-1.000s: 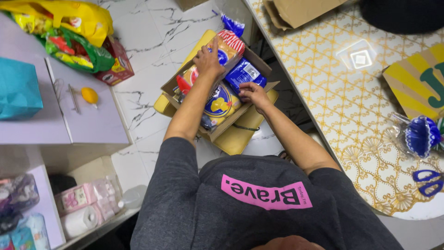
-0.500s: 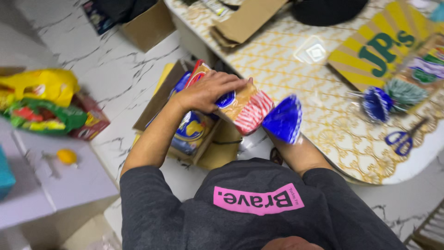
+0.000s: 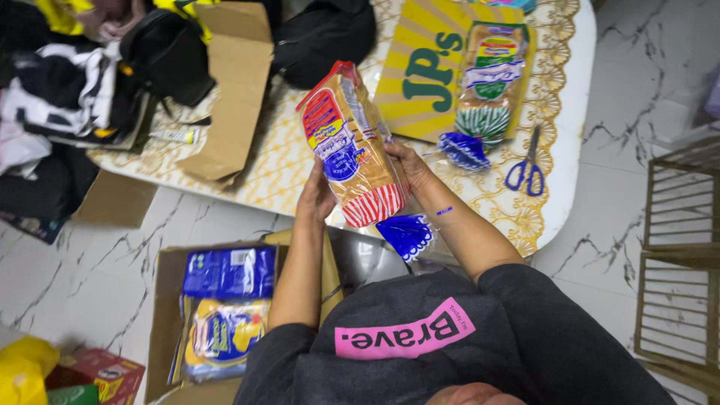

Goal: The person uses scissors to cut the straps on a cardboard box, then opens it and removes various packaged food items one by one, placing them on a nearby table.

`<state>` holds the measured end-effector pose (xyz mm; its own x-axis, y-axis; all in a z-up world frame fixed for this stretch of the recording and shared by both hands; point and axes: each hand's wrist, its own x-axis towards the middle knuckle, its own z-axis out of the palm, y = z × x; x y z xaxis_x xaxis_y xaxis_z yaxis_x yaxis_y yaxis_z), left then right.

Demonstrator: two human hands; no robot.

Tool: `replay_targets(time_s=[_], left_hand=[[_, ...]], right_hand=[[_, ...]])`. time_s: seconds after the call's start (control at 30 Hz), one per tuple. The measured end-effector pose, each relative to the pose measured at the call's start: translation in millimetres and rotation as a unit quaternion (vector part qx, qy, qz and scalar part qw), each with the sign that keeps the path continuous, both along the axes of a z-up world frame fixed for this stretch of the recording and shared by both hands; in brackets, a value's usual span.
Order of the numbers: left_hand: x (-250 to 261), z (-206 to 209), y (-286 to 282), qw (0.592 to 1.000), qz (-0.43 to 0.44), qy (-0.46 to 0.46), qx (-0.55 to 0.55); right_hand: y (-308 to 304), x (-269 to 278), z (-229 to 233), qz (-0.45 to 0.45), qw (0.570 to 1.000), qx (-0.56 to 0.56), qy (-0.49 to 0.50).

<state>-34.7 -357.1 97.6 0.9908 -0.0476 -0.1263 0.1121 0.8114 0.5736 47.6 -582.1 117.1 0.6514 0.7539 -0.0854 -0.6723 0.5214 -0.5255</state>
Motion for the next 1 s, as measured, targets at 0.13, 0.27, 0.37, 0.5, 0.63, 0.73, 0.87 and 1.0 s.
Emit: replay_targets(time_s=[0.13, 0.27, 0.37, 0.5, 0.63, 0.73, 0.87, 1.0], left_hand=[[91.6, -29.2, -56.0, 0.996, -0.069, 0.009, -0.060], [170.7, -24.7, -93.3, 0.993, -0.107, -0.020, -0.053], [225.5, -21.1, -105.5, 0.992, -0.117, 0.025, -0.037], [295.7, -27.5, -117.8, 0.987, -0.163, 0.011, 0.009], [343.3, -56.6, -140.3, 0.985, -0.167, 0.001, 0.053], [365.2, -83.3, -156.3, 0.981, -0.172, -0.003, 0.086], [385.6, -114.2, -170.0, 0.981, -0.154, 0.045, 0.112], [400.8, -132.7, -173.9, 0.964, -0.149, 0.047, 0.213]], right_hand=[[-55.4, 57.8, 1.2, -0.113, 0.984, -0.077, -0.117], [-111.8, 134.4, -22.8, -0.242, 0.834, -0.345, -0.357], [-175.8, 197.9, -63.4, -0.484, 0.490, -0.556, -0.465], [-243.8, 240.9, -118.3, -0.488, 0.507, -0.640, -0.309], [-243.1, 248.1, -147.7, -0.415, 0.617, -0.604, -0.287], [-237.3, 245.1, -148.8, -0.374, 0.624, -0.639, -0.250], [-235.7, 242.8, -144.6, -0.379, 0.603, -0.644, -0.279], [-232.7, 239.6, -133.8, -0.353, 0.583, -0.675, -0.282]])
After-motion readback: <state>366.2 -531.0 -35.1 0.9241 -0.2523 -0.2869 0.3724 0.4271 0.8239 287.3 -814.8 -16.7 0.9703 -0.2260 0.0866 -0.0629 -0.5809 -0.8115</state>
